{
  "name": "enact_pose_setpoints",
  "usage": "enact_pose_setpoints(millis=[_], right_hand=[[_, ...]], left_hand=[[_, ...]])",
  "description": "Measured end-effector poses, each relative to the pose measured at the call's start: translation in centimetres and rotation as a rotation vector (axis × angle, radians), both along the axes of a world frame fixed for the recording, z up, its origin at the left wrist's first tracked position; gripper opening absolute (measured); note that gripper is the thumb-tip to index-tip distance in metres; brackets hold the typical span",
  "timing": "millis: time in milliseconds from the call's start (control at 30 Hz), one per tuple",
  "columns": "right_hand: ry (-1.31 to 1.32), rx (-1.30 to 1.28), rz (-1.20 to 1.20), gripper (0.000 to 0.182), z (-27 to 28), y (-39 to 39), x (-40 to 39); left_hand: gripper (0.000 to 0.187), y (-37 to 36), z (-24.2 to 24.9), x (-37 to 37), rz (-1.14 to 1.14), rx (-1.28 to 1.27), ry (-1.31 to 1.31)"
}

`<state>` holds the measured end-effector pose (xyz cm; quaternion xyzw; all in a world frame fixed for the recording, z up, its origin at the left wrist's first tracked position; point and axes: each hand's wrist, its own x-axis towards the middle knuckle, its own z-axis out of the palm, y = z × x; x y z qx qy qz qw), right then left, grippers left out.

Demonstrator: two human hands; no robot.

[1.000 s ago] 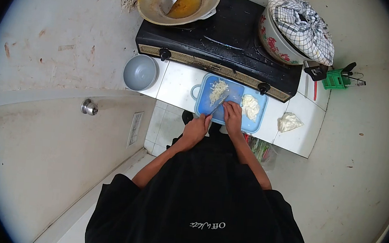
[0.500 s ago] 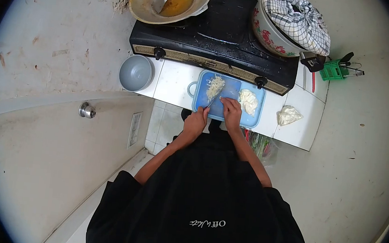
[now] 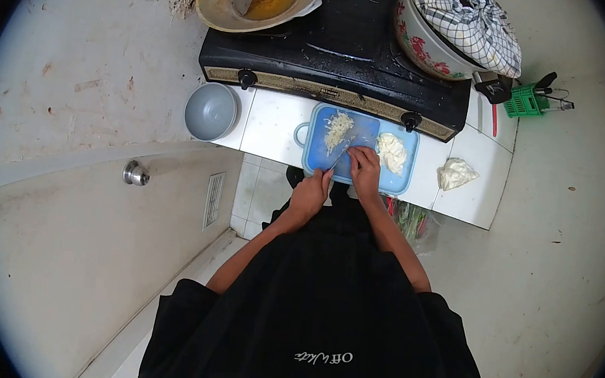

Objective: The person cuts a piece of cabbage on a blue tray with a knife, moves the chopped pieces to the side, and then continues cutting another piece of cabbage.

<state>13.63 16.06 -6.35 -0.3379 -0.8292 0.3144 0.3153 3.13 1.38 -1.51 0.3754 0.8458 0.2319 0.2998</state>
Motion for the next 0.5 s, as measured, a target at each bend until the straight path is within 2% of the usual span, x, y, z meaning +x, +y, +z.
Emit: enact_pose_setpoints(millis=[500], right_hand=[[-0.013,-0.049,-0.024,0.013,-0.17,-0.16,-0.23]], left_hand=[[0.045,-0.16,-0.80,-0.27,-0.034,-0.044,0.018]])
